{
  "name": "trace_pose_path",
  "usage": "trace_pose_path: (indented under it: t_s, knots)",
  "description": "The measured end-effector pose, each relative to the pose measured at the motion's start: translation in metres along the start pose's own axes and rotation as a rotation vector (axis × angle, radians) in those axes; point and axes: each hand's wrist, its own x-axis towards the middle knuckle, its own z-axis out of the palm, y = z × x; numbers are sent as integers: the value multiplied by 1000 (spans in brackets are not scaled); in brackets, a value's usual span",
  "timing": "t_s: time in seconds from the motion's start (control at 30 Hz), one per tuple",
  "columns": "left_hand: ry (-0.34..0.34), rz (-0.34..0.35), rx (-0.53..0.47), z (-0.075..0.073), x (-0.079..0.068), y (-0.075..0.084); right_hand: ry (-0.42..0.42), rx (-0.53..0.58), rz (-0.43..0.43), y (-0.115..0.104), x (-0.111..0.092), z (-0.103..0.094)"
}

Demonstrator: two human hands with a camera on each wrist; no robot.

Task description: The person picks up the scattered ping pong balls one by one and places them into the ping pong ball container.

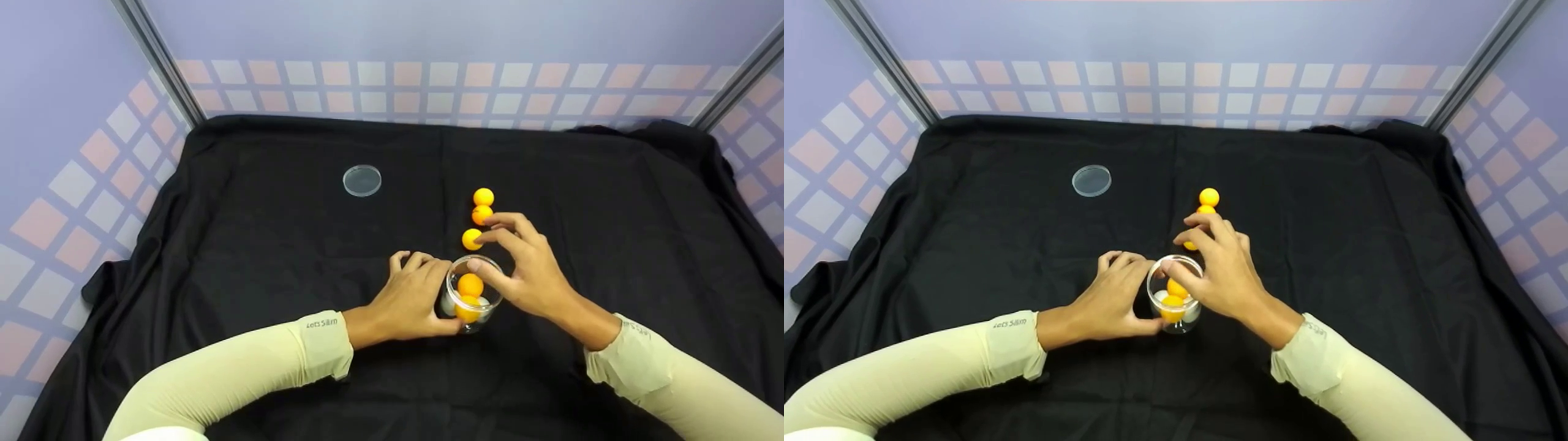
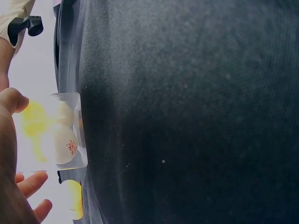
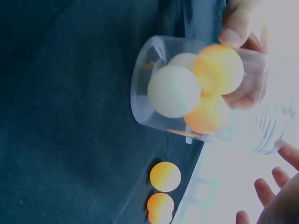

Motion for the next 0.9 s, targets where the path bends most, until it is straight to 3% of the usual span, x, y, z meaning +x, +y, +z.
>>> trace_pose_path:
  t_s: [0.3,0.9]
  knots:
    - [23,-2,11,1,0,-1,58,-32,31,15,19,2]
    - [25,1,15,0,0,1,80,-60,231,64,31,8]
